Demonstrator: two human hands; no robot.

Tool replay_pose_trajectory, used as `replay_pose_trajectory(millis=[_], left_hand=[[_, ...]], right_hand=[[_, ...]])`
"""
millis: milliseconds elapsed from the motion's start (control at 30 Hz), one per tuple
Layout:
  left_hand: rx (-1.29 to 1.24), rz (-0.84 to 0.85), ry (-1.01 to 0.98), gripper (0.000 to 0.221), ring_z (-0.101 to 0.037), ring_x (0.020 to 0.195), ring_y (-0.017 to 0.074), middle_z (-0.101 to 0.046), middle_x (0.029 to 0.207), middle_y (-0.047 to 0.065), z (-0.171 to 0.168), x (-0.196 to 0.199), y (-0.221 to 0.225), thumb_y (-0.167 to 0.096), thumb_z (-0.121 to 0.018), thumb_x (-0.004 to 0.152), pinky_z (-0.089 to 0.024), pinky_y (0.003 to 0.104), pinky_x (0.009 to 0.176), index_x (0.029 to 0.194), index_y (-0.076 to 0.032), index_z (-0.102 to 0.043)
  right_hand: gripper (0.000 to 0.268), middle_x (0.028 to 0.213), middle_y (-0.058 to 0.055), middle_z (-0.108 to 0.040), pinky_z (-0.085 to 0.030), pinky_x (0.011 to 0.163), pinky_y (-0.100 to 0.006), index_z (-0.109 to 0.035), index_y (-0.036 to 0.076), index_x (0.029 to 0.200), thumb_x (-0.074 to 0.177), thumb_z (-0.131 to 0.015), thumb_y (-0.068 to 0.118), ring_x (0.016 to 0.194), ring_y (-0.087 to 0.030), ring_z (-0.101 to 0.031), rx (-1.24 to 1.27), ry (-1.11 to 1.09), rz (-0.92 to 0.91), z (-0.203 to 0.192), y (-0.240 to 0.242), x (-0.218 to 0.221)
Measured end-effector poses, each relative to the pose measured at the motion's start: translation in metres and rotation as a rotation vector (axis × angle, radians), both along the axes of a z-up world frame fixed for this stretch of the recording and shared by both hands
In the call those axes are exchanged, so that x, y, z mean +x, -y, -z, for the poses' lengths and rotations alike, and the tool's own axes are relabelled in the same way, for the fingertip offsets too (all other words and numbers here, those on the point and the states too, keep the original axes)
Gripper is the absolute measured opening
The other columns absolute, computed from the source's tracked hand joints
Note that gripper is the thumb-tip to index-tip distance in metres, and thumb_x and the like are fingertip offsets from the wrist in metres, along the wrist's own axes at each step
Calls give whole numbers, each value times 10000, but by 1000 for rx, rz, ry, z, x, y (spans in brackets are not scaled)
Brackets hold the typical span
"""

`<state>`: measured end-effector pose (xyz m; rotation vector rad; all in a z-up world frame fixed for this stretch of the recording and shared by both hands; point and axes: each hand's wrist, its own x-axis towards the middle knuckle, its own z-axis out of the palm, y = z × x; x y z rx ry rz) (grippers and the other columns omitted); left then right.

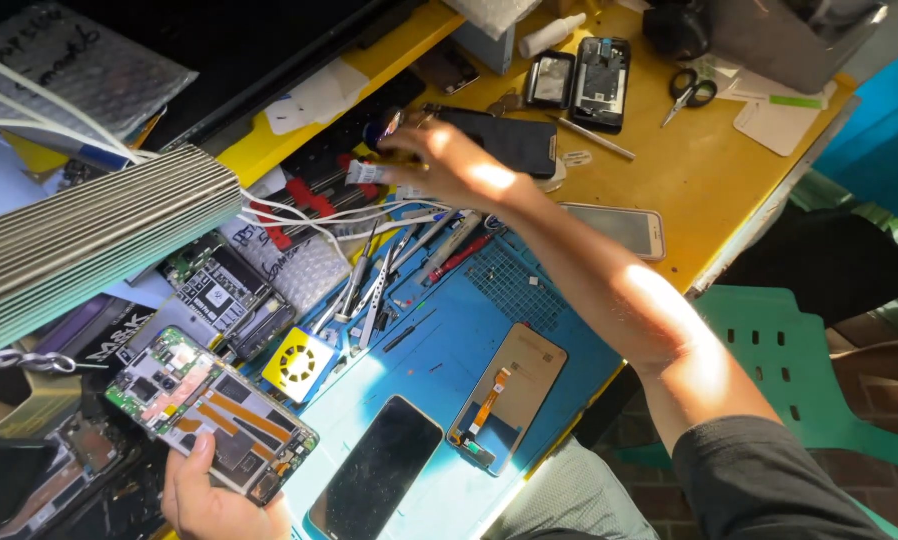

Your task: The person handles a disassembled smartphone, picking up and setting down various components on a cluttered workbench. They use a metal prying tool to work on the edges of a phone screen and handle other phone parts and tools scattered across the table.

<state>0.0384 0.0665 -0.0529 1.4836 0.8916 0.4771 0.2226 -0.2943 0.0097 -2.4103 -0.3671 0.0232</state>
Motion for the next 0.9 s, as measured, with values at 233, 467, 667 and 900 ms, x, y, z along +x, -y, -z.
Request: replay_pose_trajectory(millis=[233,467,667,900], left_hand=[[-136,97,2,337,-752,1006,167,-650,1015,-18,-41,-4,22,-385,-623,945,-650,316,732,1192,-157,-649],[-102,64,19,461,-766,1010,129,-676,1068,-20,-32,-4,23,-428,-651,863,-665,262,659,1232,-154,-698],[18,-4,57,390,-799,1042,120,-665,1102,-41,-23,-5,22,-415,-638,912,-676,237,658,1179,-142,-719],[-15,37,43,424,-787,1013,99,-644,1069,-33,-26,-5,21,-481,-663,866,-677,216,670,1136,-156,-708]], right_hand=[[602,1459,-159,-493,-361,1144,-511,-551,93,1422,881,-785,214,1337,-344,-462,-287,-92,160,-20,103,-3],[1007,1601,-172,-332,-328,1106,-524,-383,124,1561,719,-922,249,1385,-403,-355,-459,-143,22,20,136,-1],[888,1512,-194,-386,-420,1030,-631,-350,194,1584,814,-791,227,1322,-381,-416,-383,-224,155,-46,121,-23],[567,1310,-155,-599,-446,1012,-349,-513,-3,1473,980,-541,275,1164,-261,-575,40,23,-48,-35,178,5]])
